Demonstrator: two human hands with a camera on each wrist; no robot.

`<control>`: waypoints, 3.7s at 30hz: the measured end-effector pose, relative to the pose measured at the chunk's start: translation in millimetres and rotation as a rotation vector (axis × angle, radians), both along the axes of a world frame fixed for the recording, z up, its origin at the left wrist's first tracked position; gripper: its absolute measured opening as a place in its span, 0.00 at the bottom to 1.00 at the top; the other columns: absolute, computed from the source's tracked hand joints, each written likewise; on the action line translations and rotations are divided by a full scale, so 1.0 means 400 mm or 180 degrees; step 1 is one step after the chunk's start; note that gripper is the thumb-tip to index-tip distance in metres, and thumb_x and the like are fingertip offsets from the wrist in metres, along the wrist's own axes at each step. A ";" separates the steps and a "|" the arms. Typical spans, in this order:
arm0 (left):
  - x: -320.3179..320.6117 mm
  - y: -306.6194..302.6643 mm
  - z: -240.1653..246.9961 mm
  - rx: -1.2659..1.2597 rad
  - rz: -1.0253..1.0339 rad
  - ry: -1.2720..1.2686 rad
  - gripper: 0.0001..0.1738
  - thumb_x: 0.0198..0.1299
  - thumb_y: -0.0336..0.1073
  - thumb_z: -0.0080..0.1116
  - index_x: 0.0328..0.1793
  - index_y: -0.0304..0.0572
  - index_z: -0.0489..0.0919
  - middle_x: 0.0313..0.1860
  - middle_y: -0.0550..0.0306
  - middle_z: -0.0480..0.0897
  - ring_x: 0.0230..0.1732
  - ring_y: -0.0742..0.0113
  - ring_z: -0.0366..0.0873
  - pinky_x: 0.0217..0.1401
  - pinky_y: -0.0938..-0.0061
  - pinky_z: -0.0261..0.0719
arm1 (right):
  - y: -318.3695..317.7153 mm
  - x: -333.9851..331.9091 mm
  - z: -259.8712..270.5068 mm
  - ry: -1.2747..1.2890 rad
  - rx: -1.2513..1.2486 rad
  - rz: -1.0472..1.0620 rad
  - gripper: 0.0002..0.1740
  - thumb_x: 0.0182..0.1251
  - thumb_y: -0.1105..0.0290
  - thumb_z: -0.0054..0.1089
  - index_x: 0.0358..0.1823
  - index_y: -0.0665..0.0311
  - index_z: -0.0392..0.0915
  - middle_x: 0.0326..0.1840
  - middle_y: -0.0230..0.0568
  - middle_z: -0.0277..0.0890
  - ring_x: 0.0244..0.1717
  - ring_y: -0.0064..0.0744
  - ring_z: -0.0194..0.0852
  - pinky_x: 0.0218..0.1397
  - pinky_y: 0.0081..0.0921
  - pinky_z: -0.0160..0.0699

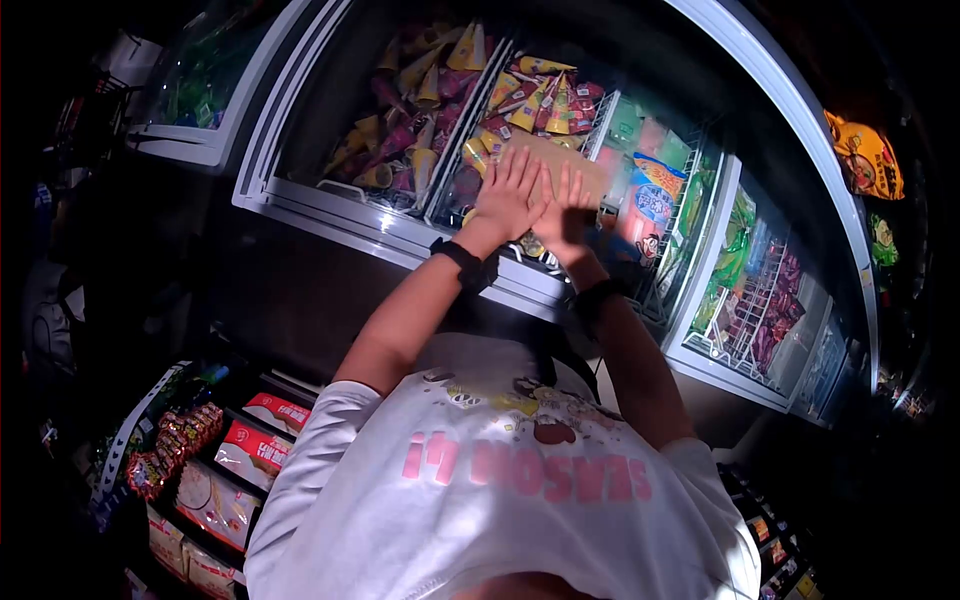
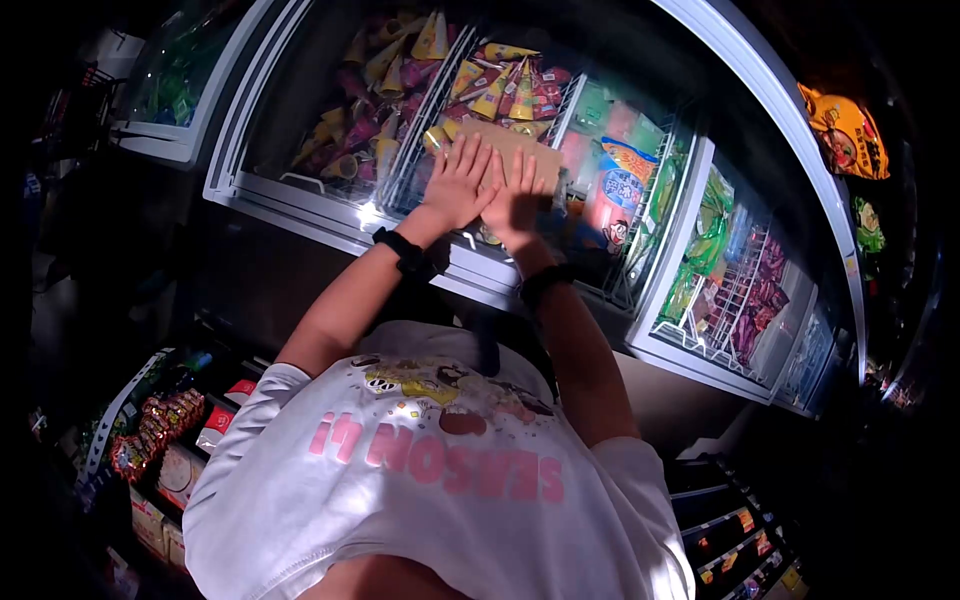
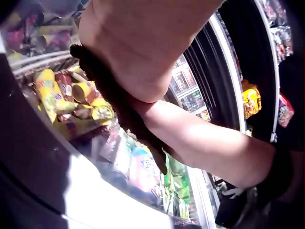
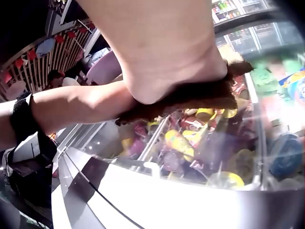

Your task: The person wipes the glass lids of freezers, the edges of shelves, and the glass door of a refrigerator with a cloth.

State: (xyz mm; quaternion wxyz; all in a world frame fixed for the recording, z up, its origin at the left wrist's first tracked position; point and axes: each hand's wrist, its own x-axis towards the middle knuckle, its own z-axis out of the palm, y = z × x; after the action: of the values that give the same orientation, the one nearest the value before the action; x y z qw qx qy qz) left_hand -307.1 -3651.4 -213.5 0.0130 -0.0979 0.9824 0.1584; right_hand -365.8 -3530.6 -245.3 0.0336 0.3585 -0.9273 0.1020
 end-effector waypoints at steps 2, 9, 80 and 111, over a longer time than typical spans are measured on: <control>0.044 -0.067 0.005 0.0053 0.0234 -0.0027 0.39 0.61 0.61 0.34 0.74 0.49 0.52 0.75 0.50 0.46 0.75 0.44 0.36 0.73 0.50 0.35 | -0.083 0.037 0.011 -0.0047 -0.0305 0.0110 0.35 0.58 0.47 0.47 0.67 0.51 0.59 0.73 0.51 0.43 0.72 0.59 0.36 0.66 0.64 0.38; 0.099 -0.122 -0.013 0.0382 0.0235 0.0389 0.39 0.62 0.58 0.38 0.72 0.41 0.53 0.74 0.42 0.46 0.74 0.40 0.39 0.72 0.54 0.43 | -0.137 0.089 0.066 -0.0417 -0.0453 0.0220 0.33 0.58 0.51 0.50 0.65 0.52 0.62 0.72 0.48 0.46 0.72 0.53 0.39 0.69 0.54 0.38; -0.453 2.599 0.074 0.0584 -0.1987 0.0455 0.40 0.63 0.57 0.36 0.71 0.30 0.52 0.72 0.35 0.47 0.74 0.41 0.39 0.73 0.54 0.39 | 2.620 -0.233 0.185 0.0166 -0.0516 -0.1568 0.24 0.60 0.66 0.48 0.59 0.65 0.67 0.63 0.49 0.61 0.67 0.42 0.55 0.69 0.46 0.48; -0.552 3.369 0.050 -0.0180 -0.2064 0.0626 0.48 0.58 0.59 0.46 0.67 0.20 0.51 0.68 0.28 0.52 0.71 0.36 0.45 0.71 0.50 0.44 | 3.446 -0.410 0.127 -0.0191 -0.0709 -0.0868 0.33 0.50 0.75 0.54 0.63 0.55 0.64 0.69 0.35 0.56 0.70 0.38 0.50 0.70 0.42 0.48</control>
State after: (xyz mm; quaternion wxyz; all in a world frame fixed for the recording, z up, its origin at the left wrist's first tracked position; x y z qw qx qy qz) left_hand -527.9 -2303.6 -193.4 -0.0348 0.2351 0.9630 0.1273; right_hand -529.9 -2152.1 -194.3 0.0589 0.2202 -0.9509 0.2092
